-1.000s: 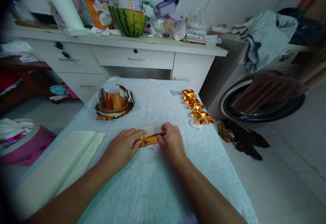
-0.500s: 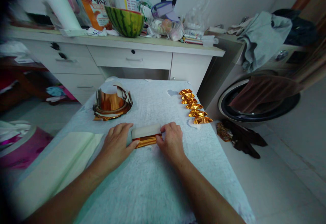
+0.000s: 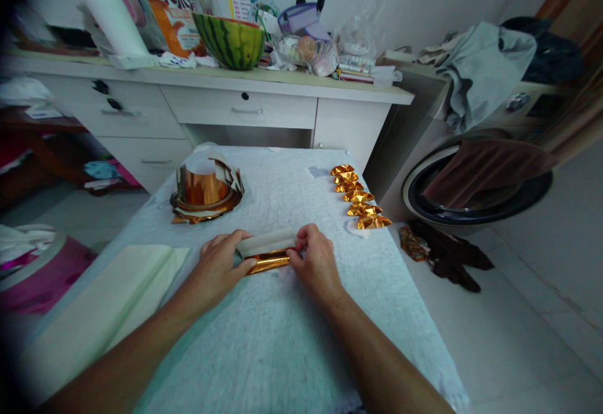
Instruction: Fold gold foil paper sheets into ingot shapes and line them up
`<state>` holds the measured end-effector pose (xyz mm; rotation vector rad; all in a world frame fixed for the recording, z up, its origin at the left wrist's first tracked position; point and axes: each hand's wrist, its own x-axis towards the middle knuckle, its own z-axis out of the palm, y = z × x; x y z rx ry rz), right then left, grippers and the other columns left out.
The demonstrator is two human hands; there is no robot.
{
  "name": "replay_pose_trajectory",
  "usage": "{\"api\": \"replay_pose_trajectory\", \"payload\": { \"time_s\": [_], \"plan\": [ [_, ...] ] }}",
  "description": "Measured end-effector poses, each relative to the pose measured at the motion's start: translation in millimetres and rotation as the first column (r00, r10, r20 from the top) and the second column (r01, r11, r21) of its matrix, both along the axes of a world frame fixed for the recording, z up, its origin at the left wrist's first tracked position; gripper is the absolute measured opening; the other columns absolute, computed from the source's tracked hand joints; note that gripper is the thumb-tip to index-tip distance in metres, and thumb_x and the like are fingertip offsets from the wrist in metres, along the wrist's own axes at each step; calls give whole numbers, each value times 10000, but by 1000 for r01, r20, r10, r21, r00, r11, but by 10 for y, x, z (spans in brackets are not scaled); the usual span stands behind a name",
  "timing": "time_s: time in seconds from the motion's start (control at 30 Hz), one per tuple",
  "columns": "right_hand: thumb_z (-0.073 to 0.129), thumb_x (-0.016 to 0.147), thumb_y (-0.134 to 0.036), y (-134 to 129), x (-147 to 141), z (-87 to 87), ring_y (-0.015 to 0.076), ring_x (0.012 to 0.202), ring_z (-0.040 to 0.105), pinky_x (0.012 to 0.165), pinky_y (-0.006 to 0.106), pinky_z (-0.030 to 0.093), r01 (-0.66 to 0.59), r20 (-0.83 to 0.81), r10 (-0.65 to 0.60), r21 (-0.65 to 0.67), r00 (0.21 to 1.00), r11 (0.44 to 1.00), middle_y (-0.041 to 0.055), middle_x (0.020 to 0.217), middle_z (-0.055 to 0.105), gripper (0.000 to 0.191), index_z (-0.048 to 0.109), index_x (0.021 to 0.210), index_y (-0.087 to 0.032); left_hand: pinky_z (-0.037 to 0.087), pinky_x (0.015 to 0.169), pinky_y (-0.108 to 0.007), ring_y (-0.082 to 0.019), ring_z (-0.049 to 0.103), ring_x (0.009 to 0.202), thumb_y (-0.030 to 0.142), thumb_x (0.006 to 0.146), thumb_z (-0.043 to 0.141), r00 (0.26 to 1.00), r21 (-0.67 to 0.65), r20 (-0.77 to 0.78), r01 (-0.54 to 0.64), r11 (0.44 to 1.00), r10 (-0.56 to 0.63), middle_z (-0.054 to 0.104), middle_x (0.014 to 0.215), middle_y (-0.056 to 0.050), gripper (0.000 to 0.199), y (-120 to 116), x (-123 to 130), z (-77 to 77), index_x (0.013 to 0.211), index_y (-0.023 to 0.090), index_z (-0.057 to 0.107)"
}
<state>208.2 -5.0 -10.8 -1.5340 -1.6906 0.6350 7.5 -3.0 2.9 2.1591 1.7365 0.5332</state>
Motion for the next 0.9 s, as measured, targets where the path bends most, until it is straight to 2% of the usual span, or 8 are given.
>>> {"api": "replay_pose_trajectory", "payload": {
  "time_s": [0.1, 0.23, 0.37, 0.43, 0.5, 0.63, 0.77, 0.9],
  "plan": [
    [603, 734, -160, -7, -6, 17, 147, 687, 579, 704, 278, 435, -19, -72, 18, -20, 997, 1000, -51, 725, 589, 299, 465, 992, -223, 384, 907, -410, -247, 572, 974, 231, 773, 597, 999, -19, 40, 11, 1000, -10, 662, 962, -35, 254, 11, -12, 26, 1027, 228, 575],
    [604, 747, -170, -9, -4, 17, 151, 731, 582, 724, 277, 448, -47, -132, 44, -20, 990, 999, -30, 758, 593, 307, 520, 1039, -219, 420, 853, -375, -241, 596, 920, 259, 766, 599, 994, -61, 104, 35, 998, -29, 669, 886, -35, 170, 30, -59, 45, 923, 213, 646],
    [605, 786, -227, -6, 21, 28, 152, 743, 555, 699, 266, 443, -129, -220, 122, -18, 968, 991, -2, 779, 585, 169, 622, 952, -209, 441, 781, -328, -216, 594, 870, 300, 771, 593, 962, -86, 270, 70, 994, -45, 647, 883, -27, 161, 57, -121, 48, 875, 201, 664],
    [605, 804, -262, -7, 31, 54, 138, 699, 523, 655, 249, 422, -184, -265, 177, 0, 948, 983, -3, 748, 555, 87, 648, 844, -197, 434, 743, -306, -198, 586, 826, 317, 774, 598, 928, -97, 369, 100, 990, -57, 616, 844, -13, 151, 66, -141, 45, 841, 193, 654],
    [608, 816, -280, -12, 34, 86, 123, 666, 493, 618, 234, 396, -223, -307, 221, 29, 926, 974, -9, 725, 522, 109, 642, 765, -190, 422, 695, -284, -177, 573, 769, 330, 773, 610, 875, -133, 481, 125, 983, -47, 582, 795, 0, 157, 71, -149, 36, 817, 182, 637],
    [627, 818, -257, -37, 20, 138, 110, 634, 468, 593, 225, 369, -214, -319, 227, 77, 920, 974, -22, 693, 506, 116, 621, 724, -191, 381, 583, -241, -137, 536, 649, 349, 784, 613, 697, -275, 709, 135, 952, 106, 570, 704, 23, 199, 68, -135, 7, 871, 170, 602],
    [630, 818, -222, -69, -1, 168, 116, 654, 482, 621, 232, 379, -187, -233, 224, 169, 946, 968, -18, 691, 517, 99, 621, 724, -195, 336, 511, -221, -95, 449, 541, 320, 774, 634, 629, -342, 749, 97, 935, 209, 570, 657, 31, 214, 68, -98, 1, 911, 156, 632],
    [616, 827, -220, -93, -19, 194, 127, 679, 502, 635, 239, 393, -171, -149, 208, 230, 967, 958, -7, 702, 528, 104, 609, 726, -197, 394, 545, -229, -121, 538, 636, 290, 765, 647, 582, -374, 775, 111, 921, 245, 670, 811, -29, 224, 77, -67, -11, 936, 146, 649]
  ]
}}
